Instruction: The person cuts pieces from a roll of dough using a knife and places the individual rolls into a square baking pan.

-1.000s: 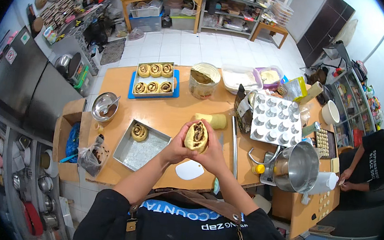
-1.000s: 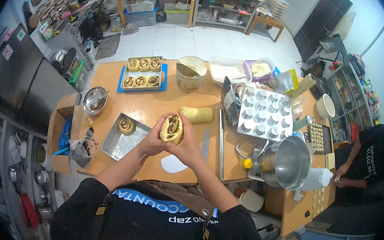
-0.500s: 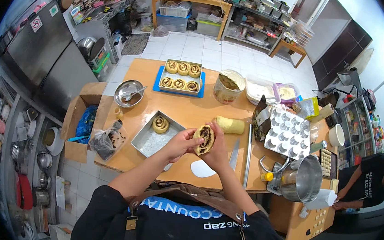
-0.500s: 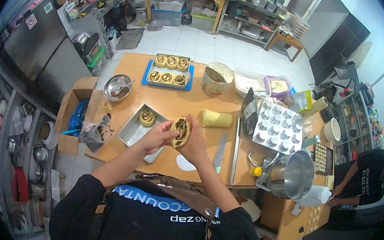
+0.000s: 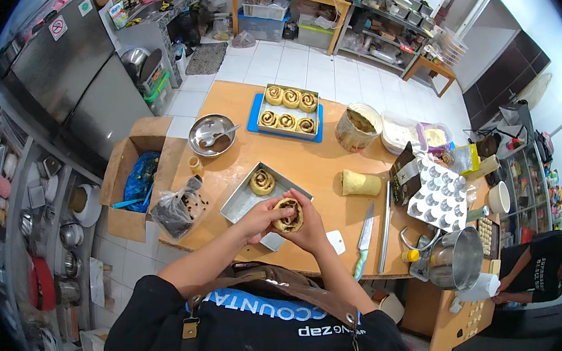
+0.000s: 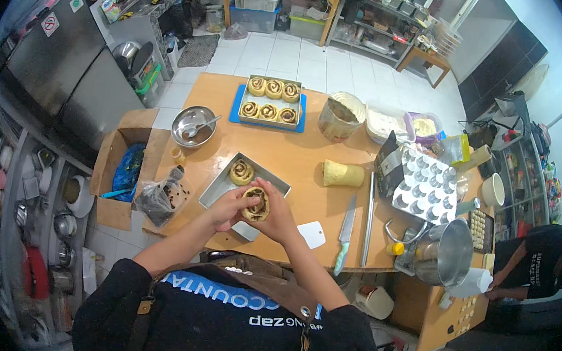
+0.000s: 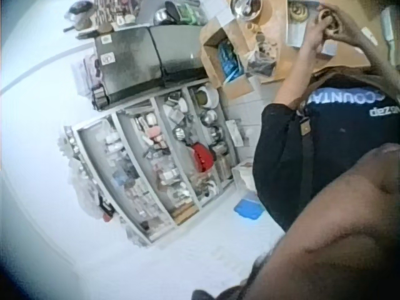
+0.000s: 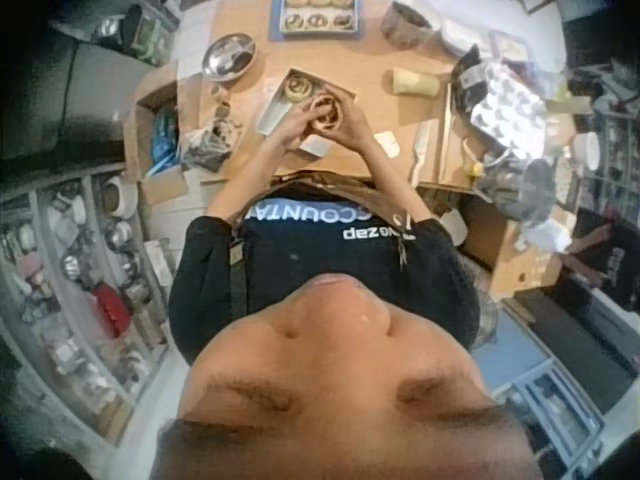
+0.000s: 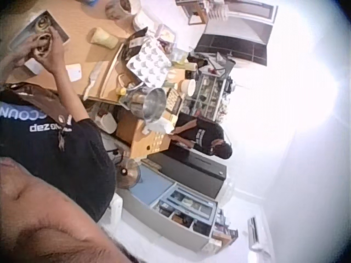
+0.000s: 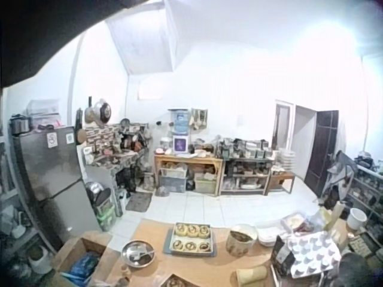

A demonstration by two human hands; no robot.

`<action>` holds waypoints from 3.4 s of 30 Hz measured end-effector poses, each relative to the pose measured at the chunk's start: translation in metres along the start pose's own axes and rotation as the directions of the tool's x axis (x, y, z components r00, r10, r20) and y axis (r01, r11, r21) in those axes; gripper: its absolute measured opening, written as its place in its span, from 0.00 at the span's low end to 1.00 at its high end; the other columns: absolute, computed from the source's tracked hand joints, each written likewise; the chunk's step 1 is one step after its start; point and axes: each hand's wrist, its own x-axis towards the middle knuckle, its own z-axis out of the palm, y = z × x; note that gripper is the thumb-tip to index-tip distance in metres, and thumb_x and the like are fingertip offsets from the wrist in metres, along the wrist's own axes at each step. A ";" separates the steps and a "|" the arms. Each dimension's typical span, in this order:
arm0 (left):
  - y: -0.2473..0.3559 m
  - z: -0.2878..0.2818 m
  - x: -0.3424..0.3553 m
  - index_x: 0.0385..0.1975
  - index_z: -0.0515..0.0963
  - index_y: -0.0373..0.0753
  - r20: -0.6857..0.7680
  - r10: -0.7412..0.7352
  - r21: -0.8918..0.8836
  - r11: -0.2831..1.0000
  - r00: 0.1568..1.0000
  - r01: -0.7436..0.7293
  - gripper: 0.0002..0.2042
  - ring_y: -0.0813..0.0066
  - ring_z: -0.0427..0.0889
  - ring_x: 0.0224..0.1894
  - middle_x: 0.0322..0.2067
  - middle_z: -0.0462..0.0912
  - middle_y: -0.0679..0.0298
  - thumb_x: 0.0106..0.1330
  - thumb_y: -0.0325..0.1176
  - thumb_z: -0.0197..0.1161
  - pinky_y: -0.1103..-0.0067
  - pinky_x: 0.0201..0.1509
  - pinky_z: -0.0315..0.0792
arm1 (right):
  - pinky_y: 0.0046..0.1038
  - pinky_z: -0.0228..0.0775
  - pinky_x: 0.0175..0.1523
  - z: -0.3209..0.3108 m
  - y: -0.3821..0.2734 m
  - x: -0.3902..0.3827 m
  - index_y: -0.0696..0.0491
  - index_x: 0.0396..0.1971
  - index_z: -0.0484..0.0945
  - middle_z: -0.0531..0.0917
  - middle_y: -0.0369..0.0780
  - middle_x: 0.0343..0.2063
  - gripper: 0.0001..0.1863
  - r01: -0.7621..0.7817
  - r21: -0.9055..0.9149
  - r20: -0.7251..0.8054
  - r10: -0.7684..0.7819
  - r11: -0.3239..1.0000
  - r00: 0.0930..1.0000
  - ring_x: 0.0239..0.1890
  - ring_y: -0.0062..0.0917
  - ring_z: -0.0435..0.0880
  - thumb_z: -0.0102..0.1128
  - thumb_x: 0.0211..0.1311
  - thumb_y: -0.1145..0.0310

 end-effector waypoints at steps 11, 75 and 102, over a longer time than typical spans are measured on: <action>0.015 -0.039 -0.019 0.54 0.67 0.40 0.006 -0.011 -0.015 1.000 1.000 0.011 0.17 0.79 0.81 0.42 0.43 0.79 0.66 0.70 0.40 0.55 0.80 0.44 0.77 | 0.38 0.59 0.66 0.044 -0.006 0.013 0.52 0.53 0.69 0.78 0.42 0.50 0.40 -0.061 0.107 -0.056 0.067 0.992 0.996 0.57 0.37 0.74 0.79 0.35 0.66; -0.026 -0.150 -0.054 0.62 0.64 0.42 0.172 0.264 0.907 -0.418 0.949 -0.049 0.36 0.57 0.47 0.71 0.66 0.58 0.60 0.58 0.59 0.58 0.53 0.71 0.40 | 0.36 0.62 0.63 0.141 0.087 0.041 0.51 0.62 0.60 0.70 0.47 0.57 0.49 -0.040 -0.323 0.488 0.202 0.946 0.849 0.60 0.41 0.68 0.76 0.35 0.65; -0.028 -0.154 -0.031 0.62 0.65 0.43 0.130 0.113 0.804 -0.593 0.985 -0.038 0.40 0.60 0.46 0.72 0.64 0.64 0.64 0.56 0.67 0.53 0.44 0.68 0.26 | 0.41 0.39 0.73 0.134 0.085 0.013 0.54 0.69 0.47 0.50 0.43 0.70 0.38 0.342 -0.451 0.731 0.121 0.825 0.671 0.72 0.37 0.45 0.47 0.66 0.51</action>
